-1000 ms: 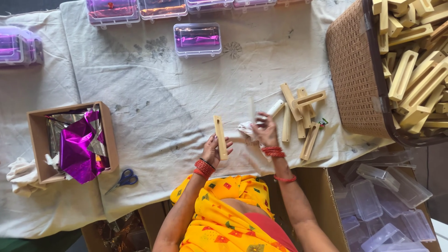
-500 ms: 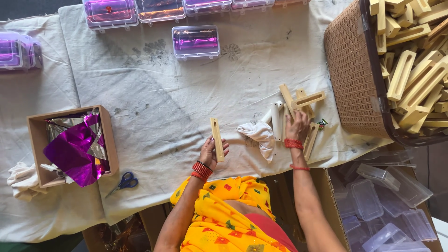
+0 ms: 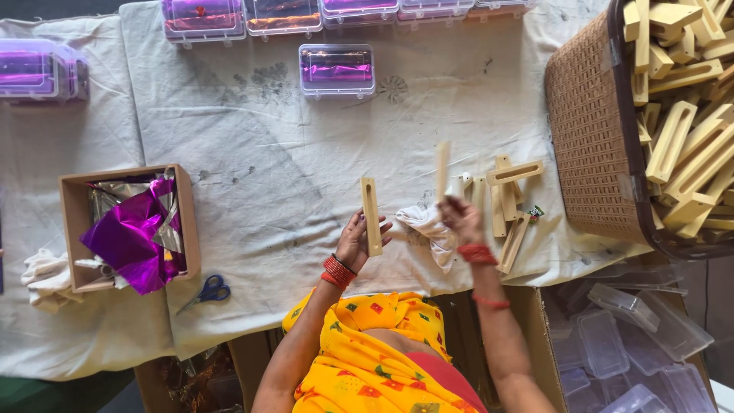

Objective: The person places a purple foil-wrapped item into a plastic container and closes it. Then, the person picks up small wooden blocks from a basket and wipes them with a white cloth, placing the cleaned blocks on the table.

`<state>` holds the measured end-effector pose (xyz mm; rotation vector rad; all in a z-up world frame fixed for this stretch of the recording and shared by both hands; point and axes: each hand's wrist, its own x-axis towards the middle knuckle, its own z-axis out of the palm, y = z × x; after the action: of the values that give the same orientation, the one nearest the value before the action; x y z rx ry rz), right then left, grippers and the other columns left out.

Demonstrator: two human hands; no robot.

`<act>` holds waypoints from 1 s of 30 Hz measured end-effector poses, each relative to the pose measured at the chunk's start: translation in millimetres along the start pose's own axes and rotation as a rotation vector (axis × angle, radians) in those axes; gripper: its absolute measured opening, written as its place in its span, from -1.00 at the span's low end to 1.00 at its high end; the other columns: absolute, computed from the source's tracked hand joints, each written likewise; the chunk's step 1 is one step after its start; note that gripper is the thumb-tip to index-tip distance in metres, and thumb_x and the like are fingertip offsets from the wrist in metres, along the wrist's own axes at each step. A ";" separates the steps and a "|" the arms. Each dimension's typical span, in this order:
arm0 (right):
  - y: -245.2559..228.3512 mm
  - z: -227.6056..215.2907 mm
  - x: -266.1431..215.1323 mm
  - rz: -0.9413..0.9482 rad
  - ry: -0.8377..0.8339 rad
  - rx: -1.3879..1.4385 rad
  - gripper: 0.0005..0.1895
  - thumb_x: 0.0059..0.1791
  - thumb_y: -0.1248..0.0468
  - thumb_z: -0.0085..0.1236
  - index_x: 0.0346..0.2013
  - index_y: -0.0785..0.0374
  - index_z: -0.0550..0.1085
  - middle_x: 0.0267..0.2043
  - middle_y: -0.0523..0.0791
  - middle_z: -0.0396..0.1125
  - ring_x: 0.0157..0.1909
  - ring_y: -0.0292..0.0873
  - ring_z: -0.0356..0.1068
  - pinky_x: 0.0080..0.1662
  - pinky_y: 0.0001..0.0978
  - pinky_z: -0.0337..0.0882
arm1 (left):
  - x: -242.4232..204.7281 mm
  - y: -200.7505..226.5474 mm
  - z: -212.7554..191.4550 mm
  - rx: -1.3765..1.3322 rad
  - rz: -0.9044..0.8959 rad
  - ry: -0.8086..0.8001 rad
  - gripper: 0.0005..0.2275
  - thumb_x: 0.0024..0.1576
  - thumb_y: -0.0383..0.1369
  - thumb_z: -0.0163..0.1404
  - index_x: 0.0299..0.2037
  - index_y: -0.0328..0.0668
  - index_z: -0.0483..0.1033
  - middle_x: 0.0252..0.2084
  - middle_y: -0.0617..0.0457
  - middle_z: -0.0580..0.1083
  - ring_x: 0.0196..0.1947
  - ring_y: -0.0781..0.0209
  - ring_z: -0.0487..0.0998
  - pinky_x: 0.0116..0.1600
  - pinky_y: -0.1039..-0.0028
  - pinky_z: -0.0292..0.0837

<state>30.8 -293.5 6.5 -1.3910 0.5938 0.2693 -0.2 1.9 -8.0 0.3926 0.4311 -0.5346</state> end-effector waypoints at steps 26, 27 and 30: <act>-2.8 130.6 -91.7 -0.315 -0.213 -0.645 -0.41 -0.16 0.11 0.44 0.08 0.26 0.46 -0.16 -0.13 0.53 -0.20 -0.27 0.53 -0.16 -0.42 0.56 | -10.1 -1.0 17.1 0.179 0.204 -0.013 -0.47 0.28 -0.26 -0.05 0.45 -0.01 0.08 0.20 -0.19 0.45 0.14 0.00 0.54 0.12 0.14 0.62; 1.2 130.4 -90.8 -0.358 -0.208 -0.655 -0.41 -0.16 0.13 0.45 0.07 0.27 0.45 -0.12 -0.12 0.52 -0.20 -0.26 0.53 -0.16 -0.42 0.56 | -11.2 -0.8 18.0 0.204 0.202 -0.002 -0.46 0.26 -0.28 -0.04 0.45 -0.01 0.08 0.19 -0.18 0.45 0.14 0.00 0.54 0.12 0.15 0.62; 5.0 131.3 -90.1 -0.353 -0.216 -0.646 -0.40 -0.17 0.15 0.46 0.07 0.27 0.44 -0.09 -0.09 0.50 -0.17 -0.23 0.51 -0.15 -0.41 0.56 | -11.1 -1.6 12.6 0.241 0.214 0.007 -0.43 0.24 -0.30 0.01 0.46 -0.04 0.09 0.20 -0.17 0.46 0.14 0.04 0.55 0.13 0.17 0.62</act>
<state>-15.6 -150.5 59.4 -2.0235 0.0635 0.3361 -6.1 -0.8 7.6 0.6648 0.3271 -0.3769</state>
